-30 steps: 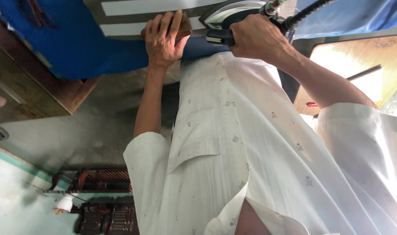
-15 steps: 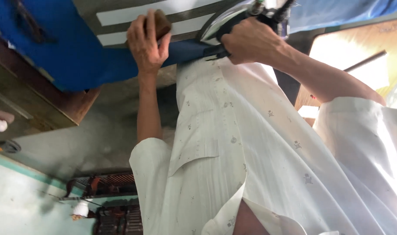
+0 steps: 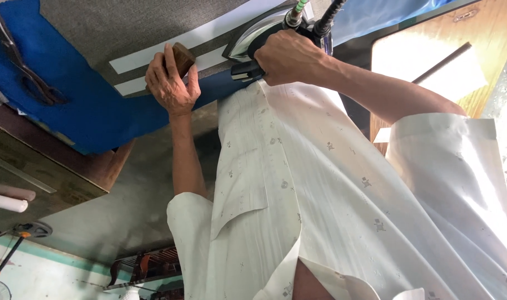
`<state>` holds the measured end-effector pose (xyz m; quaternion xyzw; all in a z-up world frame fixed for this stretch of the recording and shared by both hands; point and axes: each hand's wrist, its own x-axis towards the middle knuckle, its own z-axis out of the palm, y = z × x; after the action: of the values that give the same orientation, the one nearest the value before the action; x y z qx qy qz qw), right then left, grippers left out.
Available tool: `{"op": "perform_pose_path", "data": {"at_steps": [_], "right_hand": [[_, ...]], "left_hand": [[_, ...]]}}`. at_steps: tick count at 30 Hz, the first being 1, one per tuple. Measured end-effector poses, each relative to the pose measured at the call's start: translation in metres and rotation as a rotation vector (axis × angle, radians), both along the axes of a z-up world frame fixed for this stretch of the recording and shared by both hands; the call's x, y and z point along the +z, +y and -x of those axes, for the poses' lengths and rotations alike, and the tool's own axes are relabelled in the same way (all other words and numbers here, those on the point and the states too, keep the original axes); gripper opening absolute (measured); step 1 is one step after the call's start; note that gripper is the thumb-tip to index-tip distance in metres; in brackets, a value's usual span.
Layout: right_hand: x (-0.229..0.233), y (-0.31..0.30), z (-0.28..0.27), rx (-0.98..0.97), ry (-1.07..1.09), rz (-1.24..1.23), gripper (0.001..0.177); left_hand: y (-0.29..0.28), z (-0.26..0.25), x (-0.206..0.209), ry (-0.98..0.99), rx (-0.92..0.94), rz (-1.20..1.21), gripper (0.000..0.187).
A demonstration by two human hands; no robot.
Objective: The person uses shears to cut a piece of gray fabric along a white paper pattern on a blue work surface. After cutting, they use a steam iron and a wooden pressing block to press the fabric edges.
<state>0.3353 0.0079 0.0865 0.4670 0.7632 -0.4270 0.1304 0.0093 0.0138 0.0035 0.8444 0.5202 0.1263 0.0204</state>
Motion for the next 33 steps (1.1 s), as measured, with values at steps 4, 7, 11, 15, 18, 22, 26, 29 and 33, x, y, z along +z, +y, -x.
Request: {"op": "perform_pose_path", "data": {"at_steps": [4,7,11,15,18,22,26,29,33], "right_hand": [[0.001,-0.002,-0.016,-0.026,-0.022,0.02,0.015],[0.006,-0.001,-0.028,-0.033,-0.04,0.033,0.014],[0.001,-0.007,-0.042,-0.049,-0.032,0.021,0.02],[0.003,-0.009,-0.044,-0.088,-0.039,0.012,0.021],[0.003,-0.008,-0.036,-0.082,-0.053,-0.005,0.02],[0.01,-0.002,-0.013,-0.024,-0.11,0.175,0.011],[0.016,0.003,0.015,0.002,-0.047,0.213,0.013],[-0.013,-0.011,0.03,-0.059,0.073,0.016,0.018],[-0.011,-0.005,0.022,-0.064,0.071,0.027,0.02]], "left_hand": [[-0.001,-0.003,0.0,0.018,0.0,-0.018,0.061],[0.001,-0.008,0.005,0.003,0.002,-0.041,0.058],[0.002,-0.01,0.005,0.0,-0.001,-0.078,0.059],[0.001,-0.01,0.004,0.013,-0.011,-0.088,0.062],[0.003,-0.014,0.007,-0.017,0.001,-0.081,0.06],[0.004,-0.013,0.01,-0.012,0.002,-0.057,0.061],[0.006,-0.013,0.01,-0.014,-0.017,-0.097,0.065],[0.008,-0.005,0.0,-0.025,-0.05,-0.085,0.066],[0.002,-0.011,0.004,-0.003,-0.067,-0.036,0.067]]}}
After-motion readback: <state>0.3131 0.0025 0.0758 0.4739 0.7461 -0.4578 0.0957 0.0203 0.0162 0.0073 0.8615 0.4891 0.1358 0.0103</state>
